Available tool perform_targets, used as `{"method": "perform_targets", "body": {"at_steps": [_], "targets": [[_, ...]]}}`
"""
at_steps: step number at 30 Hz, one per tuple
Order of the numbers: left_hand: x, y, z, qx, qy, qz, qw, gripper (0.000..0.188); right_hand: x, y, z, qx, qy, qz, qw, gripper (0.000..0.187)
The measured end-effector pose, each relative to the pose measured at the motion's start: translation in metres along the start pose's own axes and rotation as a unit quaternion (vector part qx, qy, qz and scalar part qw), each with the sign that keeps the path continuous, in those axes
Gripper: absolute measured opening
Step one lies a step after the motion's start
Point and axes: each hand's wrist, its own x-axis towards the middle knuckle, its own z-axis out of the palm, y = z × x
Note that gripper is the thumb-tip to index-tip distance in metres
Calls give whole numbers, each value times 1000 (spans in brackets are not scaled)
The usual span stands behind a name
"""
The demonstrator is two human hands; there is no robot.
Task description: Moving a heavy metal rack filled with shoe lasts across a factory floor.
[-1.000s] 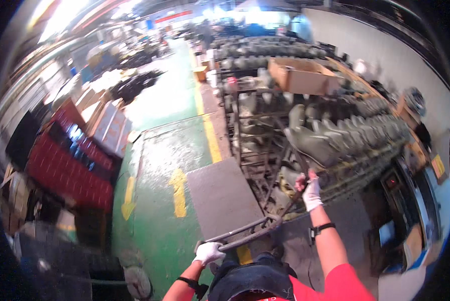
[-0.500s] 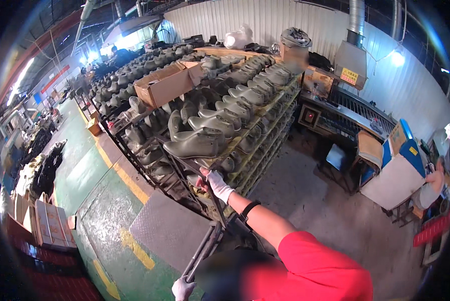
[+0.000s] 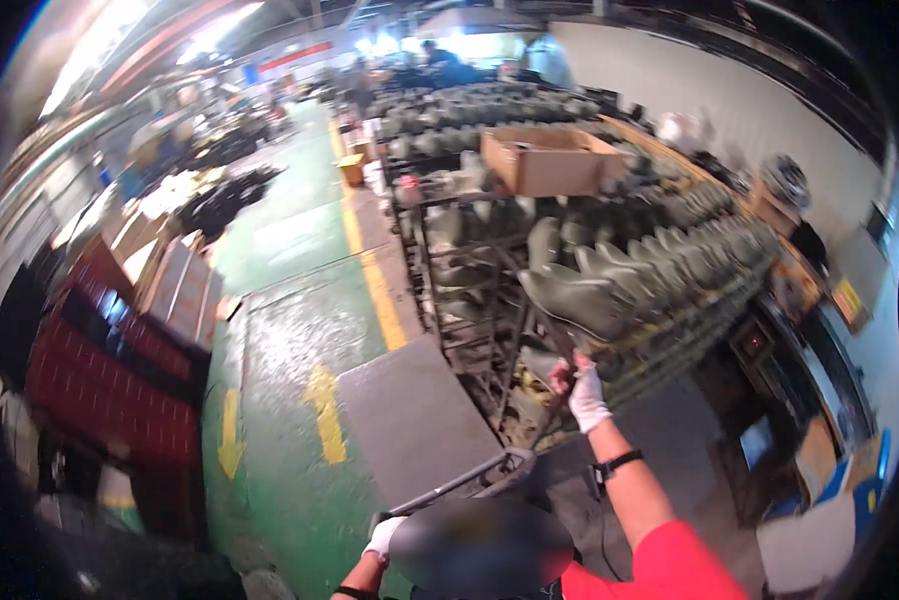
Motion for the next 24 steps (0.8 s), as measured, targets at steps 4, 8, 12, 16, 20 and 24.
{"method": "perform_targets", "body": {"at_steps": [4, 8, 12, 16, 20, 24], "targets": [[3, -15, -4, -69, -112, -31, 991, 29, -2, 1, 21, -25, 37, -23, 999, 64], [26, -39, 17, -83, -129, -3, 988, 36, 3, -6, -18, -26, -125, -18, 992, 67], [25, -33, 16, -62, -99, -19, 993, 40, -7, -23, 7, -71, -67, 7, 995, 76], [12, -9, -11, -33, -117, -39, 992, 49, -8, -27, 11, -71, -104, 16, 992, 74], [15, -5, -15, -24, -129, -79, 988, 52, -7, -26, 14, -73, -173, 4, 982, 69], [17, -5, -20, -32, -127, -74, 989, 52, -6, -21, 16, -64, -152, -34, 986, 71]]}}
